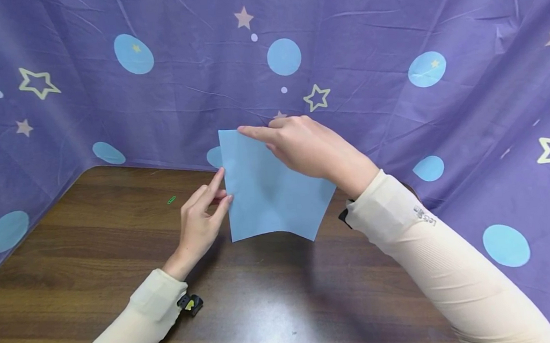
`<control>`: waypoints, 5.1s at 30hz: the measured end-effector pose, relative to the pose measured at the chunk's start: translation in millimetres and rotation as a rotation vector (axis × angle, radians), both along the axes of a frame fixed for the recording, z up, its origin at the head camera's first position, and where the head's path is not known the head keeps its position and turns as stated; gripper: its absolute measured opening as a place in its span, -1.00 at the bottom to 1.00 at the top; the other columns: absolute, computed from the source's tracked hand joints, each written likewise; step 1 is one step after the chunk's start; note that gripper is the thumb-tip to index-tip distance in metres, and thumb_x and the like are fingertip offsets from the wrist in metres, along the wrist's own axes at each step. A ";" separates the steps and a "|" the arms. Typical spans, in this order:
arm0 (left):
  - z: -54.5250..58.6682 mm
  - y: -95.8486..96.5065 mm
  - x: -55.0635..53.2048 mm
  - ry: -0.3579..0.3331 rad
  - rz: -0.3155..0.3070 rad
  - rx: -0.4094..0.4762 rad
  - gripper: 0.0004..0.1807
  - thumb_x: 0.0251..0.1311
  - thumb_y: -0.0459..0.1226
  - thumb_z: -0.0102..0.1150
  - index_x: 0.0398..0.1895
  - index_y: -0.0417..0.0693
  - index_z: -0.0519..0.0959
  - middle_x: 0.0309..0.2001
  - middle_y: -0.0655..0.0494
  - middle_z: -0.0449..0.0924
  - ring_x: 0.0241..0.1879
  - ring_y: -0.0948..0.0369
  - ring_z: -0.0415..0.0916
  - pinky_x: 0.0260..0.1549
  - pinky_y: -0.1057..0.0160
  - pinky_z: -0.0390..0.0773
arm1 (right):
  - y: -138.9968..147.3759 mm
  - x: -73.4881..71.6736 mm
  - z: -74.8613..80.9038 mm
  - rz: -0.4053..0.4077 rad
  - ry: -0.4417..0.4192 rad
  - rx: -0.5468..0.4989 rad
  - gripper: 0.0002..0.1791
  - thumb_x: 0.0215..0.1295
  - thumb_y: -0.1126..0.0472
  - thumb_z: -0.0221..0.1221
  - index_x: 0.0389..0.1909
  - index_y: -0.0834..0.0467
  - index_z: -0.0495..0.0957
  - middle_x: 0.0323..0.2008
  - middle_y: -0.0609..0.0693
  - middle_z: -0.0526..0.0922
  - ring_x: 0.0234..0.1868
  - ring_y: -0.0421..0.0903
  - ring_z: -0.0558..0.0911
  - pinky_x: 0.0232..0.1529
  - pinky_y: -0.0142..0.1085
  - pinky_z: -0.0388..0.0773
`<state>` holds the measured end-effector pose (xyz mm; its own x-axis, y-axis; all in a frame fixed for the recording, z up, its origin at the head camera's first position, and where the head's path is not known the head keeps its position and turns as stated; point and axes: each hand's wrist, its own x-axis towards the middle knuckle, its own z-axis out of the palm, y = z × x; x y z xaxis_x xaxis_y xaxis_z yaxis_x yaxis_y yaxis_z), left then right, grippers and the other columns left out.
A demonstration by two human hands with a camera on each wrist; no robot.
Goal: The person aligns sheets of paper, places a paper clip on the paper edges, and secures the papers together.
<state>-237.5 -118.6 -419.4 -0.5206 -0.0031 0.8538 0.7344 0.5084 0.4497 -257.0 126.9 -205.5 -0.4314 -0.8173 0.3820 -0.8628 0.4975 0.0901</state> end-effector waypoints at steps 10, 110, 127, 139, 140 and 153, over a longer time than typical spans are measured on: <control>-0.2 1.0 -0.2 0.009 -0.005 -0.008 -0.31 0.30 -0.48 0.41 0.50 -0.03 0.51 -0.29 -0.05 0.66 -0.26 0.13 0.65 -0.15 0.33 0.67 | 4.3 0.6 -1.9 -0.003 0.005 0.004 -0.37 0.51 0.39 0.19 0.53 -0.05 0.47 -0.23 0.08 0.73 -0.47 -0.07 0.52 -0.30 -0.18 0.58; 0.9 0.8 1.0 0.009 -0.017 0.002 -0.32 0.30 -0.47 0.42 0.50 -0.04 0.51 -0.28 -0.07 0.67 -0.26 0.11 0.67 -0.12 0.34 0.68 | 37.3 6.0 -5.5 -0.037 0.043 -0.007 -0.36 0.48 0.44 0.14 0.51 -0.04 0.49 -0.50 -0.03 0.49 -0.54 -0.13 0.34 -0.36 -0.18 0.43; -1.3 0.9 -1.2 0.024 -0.025 0.003 -0.32 0.31 -0.48 0.41 0.50 -0.04 0.51 -0.27 -0.05 0.67 -0.26 0.14 0.67 -0.13 0.36 0.68 | 44.9 8.4 -5.9 -0.047 0.046 -0.018 -0.35 0.46 0.43 0.20 0.51 -0.05 0.50 -0.52 -0.07 0.44 -0.52 -0.14 0.34 -0.35 -0.18 0.44; -1.7 0.2 -0.9 0.017 -0.023 -0.003 -0.32 0.31 -0.47 0.41 0.50 -0.04 0.50 -0.26 -0.05 0.67 -0.25 0.13 0.66 -0.11 0.37 0.68 | 52.5 7.7 -6.9 -0.054 0.058 -0.018 -0.37 0.46 0.42 0.21 0.50 -0.02 0.50 -0.51 -0.08 0.44 -0.52 -0.14 0.35 -0.33 -0.18 0.45; -2.0 0.0 -0.8 0.017 -0.021 -0.002 -0.31 0.31 -0.48 0.41 0.50 -0.04 0.51 -0.26 -0.06 0.67 -0.25 0.13 0.66 -0.12 0.35 0.68 | 52.9 7.7 -7.1 -0.055 0.060 -0.016 -0.37 0.46 0.41 0.20 0.51 -0.02 0.49 -0.52 -0.08 0.43 -0.52 -0.15 0.35 -0.33 -0.19 0.44; -0.9 -0.9 1.1 0.002 -0.032 0.002 -0.32 0.32 -0.46 0.41 0.51 -0.04 0.50 -0.25 -0.07 0.68 -0.24 0.12 0.67 -0.07 0.43 0.65 | 56.4 9.4 -7.7 -0.055 0.067 -0.016 -0.36 0.45 0.43 0.20 0.50 -0.01 0.50 -0.54 -0.11 0.37 -0.54 -0.18 0.28 -0.37 -0.22 0.40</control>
